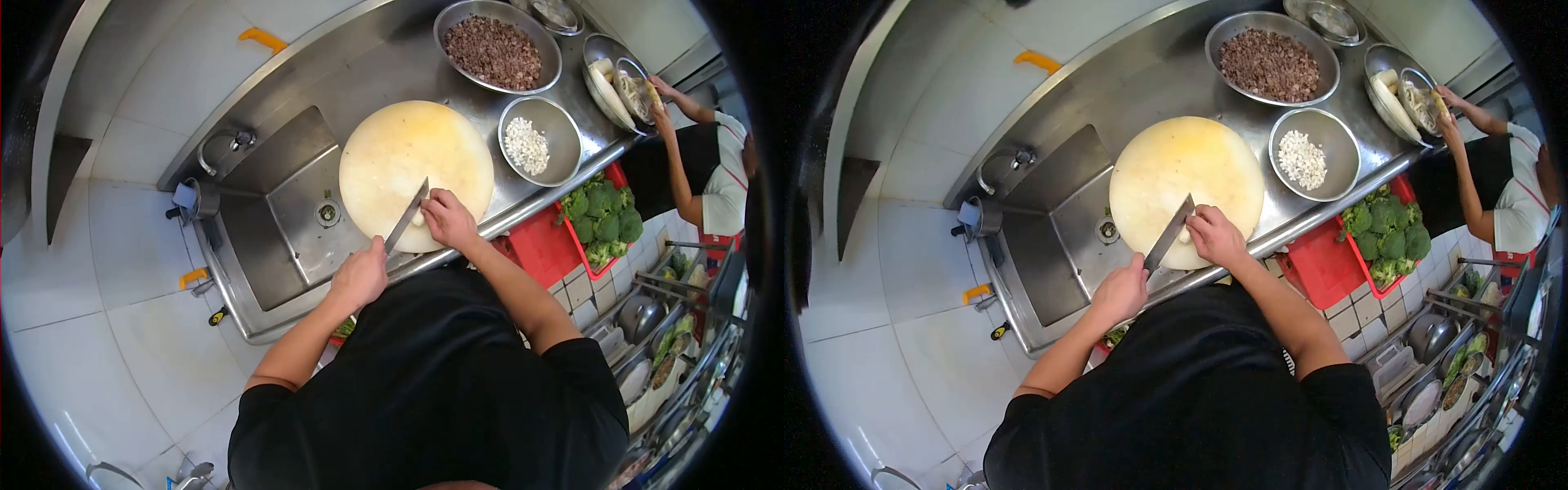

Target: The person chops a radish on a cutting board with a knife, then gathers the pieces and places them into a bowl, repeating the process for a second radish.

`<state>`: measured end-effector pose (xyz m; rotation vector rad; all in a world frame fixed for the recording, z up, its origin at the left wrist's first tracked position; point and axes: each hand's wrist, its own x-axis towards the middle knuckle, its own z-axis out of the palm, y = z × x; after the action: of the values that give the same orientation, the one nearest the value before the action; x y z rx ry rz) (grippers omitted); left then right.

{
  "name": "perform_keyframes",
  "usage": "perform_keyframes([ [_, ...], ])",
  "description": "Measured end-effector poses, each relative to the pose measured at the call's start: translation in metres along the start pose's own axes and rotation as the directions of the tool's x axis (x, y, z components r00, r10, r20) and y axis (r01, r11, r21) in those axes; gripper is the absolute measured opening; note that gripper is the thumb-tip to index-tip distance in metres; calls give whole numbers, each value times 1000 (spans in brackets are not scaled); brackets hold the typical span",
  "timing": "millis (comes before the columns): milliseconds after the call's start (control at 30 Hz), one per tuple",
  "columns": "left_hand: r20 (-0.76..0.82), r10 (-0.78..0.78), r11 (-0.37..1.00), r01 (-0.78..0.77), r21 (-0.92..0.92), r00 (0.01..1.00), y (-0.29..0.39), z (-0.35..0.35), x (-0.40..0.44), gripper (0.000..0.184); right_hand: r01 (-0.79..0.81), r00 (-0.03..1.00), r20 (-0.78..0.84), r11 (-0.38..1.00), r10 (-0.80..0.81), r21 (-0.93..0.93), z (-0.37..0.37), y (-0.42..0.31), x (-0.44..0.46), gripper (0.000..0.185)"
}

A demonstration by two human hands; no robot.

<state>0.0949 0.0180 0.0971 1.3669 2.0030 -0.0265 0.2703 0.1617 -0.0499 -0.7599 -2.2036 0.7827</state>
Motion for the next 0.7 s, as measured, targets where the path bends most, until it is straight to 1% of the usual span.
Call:
perform_keyframes([
  [67, 13, -2, 1000, 3, -23, 1000, -1, 7, 13, 24, 1, 1000, 6, 1000, -1, -3, 0, 2, 1, 15],
  [167, -11, -11, 999, 10, -32, 1000, -2, 45, 56, 24, -14, 1000, 7, 1000, 14, 6, 3, 2, -1, 14],
  [267, -15, 7, 997, -8, -70, 1000, -3, 34, 49, 24, -25, 999, -21, 1000, 25, -2, 4, 3, -4, 14],
  [367, 7, -4, 999, 5, -47, 1000, -12, 28, 19, 25, -23, 999, -31, 1000, 23, 8, 4, 10, -6, 14],
  [467, -39, -41, 995, 37, -94, 998, -21, 53, 26, 25, -18, 999, -26, 999, 19, 35, 4, 9, -6, 13],
  [533, -59, -6, 997, 1, -82, 998, -12, 44, 40, 25, -23, 999, -34, 998, 25, 65, 3, 10, -5, 12],
  [667, -130, 44, 994, -57, -93, 991, 4, 30, 52, 24, 12, 999, -39, 999, -10, 45, 3, 10, -3, 13],
  [700, -122, 42, 995, -53, -89, 992, 8, 25, 48, 24, 12, 999, -41, 999, -10, 44, 2, 9, -3, 13],
])
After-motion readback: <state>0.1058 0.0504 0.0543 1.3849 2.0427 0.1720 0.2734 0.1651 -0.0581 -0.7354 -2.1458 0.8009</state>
